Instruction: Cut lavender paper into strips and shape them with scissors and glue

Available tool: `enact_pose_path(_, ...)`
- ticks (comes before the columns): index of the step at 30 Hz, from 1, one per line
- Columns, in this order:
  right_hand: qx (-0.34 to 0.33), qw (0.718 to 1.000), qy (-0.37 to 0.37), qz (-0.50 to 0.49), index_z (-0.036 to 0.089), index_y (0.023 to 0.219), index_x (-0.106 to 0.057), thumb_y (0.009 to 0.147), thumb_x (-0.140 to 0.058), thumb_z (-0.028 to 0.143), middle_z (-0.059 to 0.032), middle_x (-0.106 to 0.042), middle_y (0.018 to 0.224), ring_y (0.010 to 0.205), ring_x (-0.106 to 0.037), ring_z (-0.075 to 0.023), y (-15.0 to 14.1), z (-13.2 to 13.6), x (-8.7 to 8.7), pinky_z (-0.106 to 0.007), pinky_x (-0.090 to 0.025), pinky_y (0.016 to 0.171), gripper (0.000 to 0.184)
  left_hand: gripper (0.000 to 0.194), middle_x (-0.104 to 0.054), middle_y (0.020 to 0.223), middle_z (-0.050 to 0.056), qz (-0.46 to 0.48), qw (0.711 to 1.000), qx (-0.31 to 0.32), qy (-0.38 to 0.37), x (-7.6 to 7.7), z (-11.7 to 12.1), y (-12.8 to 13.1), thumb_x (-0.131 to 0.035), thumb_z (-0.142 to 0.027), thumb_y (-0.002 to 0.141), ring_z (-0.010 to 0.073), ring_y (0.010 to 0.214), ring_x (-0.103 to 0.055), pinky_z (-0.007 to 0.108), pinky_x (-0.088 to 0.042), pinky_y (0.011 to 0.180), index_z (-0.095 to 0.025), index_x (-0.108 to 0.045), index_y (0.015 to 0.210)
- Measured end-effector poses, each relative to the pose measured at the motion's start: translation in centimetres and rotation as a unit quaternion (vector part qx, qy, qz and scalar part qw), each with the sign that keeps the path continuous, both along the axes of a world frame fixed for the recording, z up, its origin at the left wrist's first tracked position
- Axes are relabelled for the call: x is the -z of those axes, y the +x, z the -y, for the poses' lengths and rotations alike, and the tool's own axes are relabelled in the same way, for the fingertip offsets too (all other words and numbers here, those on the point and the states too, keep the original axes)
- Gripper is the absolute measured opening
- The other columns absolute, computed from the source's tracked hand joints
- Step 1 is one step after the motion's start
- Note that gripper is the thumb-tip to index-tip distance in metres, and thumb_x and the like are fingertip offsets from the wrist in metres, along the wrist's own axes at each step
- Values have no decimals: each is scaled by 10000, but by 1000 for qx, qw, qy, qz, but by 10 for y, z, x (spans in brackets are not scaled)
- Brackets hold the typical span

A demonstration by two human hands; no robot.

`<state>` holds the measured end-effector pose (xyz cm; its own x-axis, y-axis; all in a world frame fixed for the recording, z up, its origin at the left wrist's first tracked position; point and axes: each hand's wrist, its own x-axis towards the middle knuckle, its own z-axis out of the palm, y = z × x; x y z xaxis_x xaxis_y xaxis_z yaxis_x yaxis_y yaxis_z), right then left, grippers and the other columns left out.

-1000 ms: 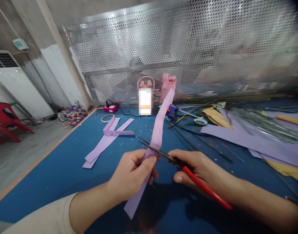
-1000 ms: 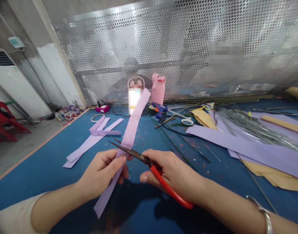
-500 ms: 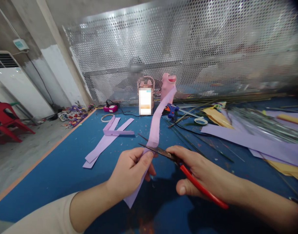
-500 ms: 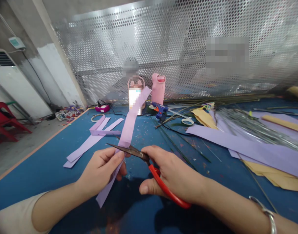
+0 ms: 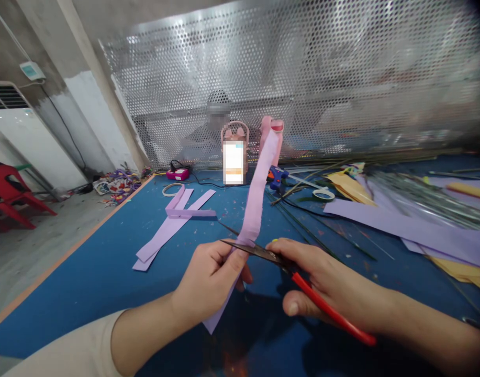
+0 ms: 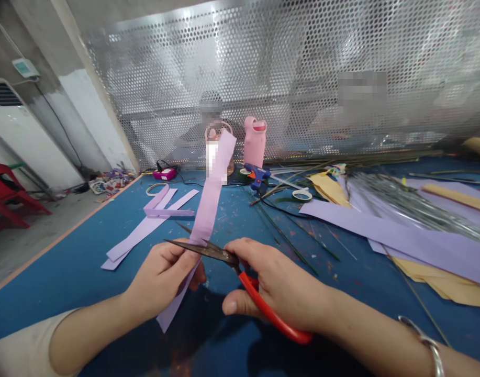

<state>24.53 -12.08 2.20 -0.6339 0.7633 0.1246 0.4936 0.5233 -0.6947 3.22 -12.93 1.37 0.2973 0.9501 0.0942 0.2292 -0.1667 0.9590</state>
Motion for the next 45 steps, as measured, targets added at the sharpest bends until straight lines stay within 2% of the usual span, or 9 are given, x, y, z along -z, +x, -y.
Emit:
enact_pose_path(6,8,1000,22,20,179,895,-567,792,-395,756,-48,-601,851,693,-540,-173,-2,1,1,-275,-444,653,611,378,-626,548,8,-2,1000,3,8,-1,-1,0,-476,-368,899,86,453,-541,174,-388,453,-150,-601,615)
enact_pose_path(11,15,999,-19,32,175,902,-578,794,-384,761,-1,-539,721,583,-434,-137,-3,0,-2,-239,-380,533,627,385,-614,537,-4,2,1000,12,4,-3,1,0,-470,-388,903,80,436,-517,174,-361,436,-153,-592,624)
enact_pose_path(16,18,999,-28,27,173,896,-592,801,-450,720,34,-460,665,569,-362,-119,-2,0,-2,-218,-329,503,574,381,-591,518,-14,9,1000,9,-3,-7,1,0,-476,-396,896,80,426,-496,178,-346,426,-159,-570,613)
enact_pose_path(24,24,999,-26,29,178,920,-604,808,-471,698,20,-504,664,568,-387,-125,-3,1,-2,-222,-353,502,548,365,-573,525,-24,19,1000,8,-23,-6,1,-1,-471,-398,901,71,428,-494,174,-337,421,-159,-569,643)
enact_pose_path(29,34,998,-30,32,186,827,-554,821,-477,673,28,-499,634,553,-384,-122,-7,-1,-5,-217,-351,494,493,364,-577,519,-20,18,999,3,-31,-7,1,-2,-476,-410,894,76,422,-502,178,-347,423,-159,-562,645)
enact_pose_path(32,30,998,-32,51,185,886,-560,825,-491,651,15,-534,679,580,-429,-135,-6,-2,-7,-229,-380,525,475,368,-596,537,-12,16,999,-7,-32,-8,-1,-3,-478,-417,889,79,428,-517,179,-360,429,-157,-555,641)
enact_pose_path(35,11,998,-15,65,173,1035,-565,795,-537,649,-24,-592,804,666,-515,-172,-2,-4,-9,-265,-447,609,533,347,-609,557,-9,25,999,-8,-38,-8,-4,-3,-486,-421,883,81,431,-526,178,-373,430,-153,-569,678)
enact_pose_path(39,-1,999,-16,47,149,1166,-537,705,-565,737,-93,-627,994,812,-599,-239,3,-9,-9,-337,-504,730,748,329,-602,550,-15,52,997,-17,-61,-5,-5,-1,-510,-452,865,82,418,-517,180,-389,427,-152,-588,755)
enact_pose_path(45,-11,999,-21,24,157,1163,-545,645,-552,798,-97,-633,994,831,-608,-257,2,-6,-11,-353,-513,742,825,368,-596,562,-10,74,995,-30,-65,-2,-4,1,-511,-499,860,88,433,-524,190,-408,439,-157,-567,736)
